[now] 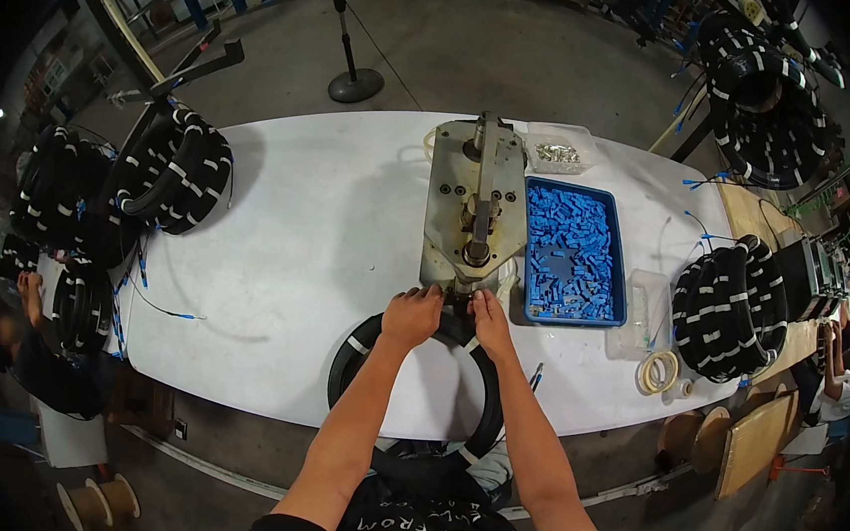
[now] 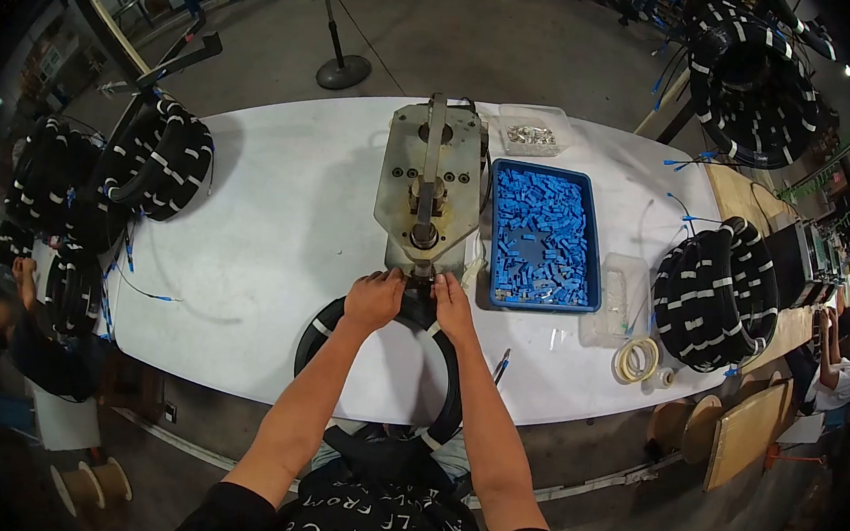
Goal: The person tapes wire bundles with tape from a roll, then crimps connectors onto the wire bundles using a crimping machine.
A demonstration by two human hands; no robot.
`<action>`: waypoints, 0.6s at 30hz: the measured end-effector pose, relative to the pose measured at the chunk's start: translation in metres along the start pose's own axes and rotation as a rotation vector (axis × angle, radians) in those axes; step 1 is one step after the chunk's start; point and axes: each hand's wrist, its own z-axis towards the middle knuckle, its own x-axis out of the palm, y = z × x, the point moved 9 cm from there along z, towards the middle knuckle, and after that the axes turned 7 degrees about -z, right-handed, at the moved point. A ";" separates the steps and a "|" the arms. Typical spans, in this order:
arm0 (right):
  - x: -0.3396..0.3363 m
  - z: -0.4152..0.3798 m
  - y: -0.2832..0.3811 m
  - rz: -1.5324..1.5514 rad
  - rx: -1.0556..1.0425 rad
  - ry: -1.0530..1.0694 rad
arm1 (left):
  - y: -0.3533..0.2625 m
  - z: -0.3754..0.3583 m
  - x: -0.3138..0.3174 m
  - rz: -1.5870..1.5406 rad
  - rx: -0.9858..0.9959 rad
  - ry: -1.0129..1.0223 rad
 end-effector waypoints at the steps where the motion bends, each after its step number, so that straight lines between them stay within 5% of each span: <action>1: -0.001 -0.001 0.001 0.019 -0.003 -0.008 | 0.000 0.000 0.000 0.001 0.010 -0.011; 18: -0.003 0.000 -0.006 -0.031 0.021 0.001 | -0.002 -0.001 -0.001 0.015 0.015 -0.018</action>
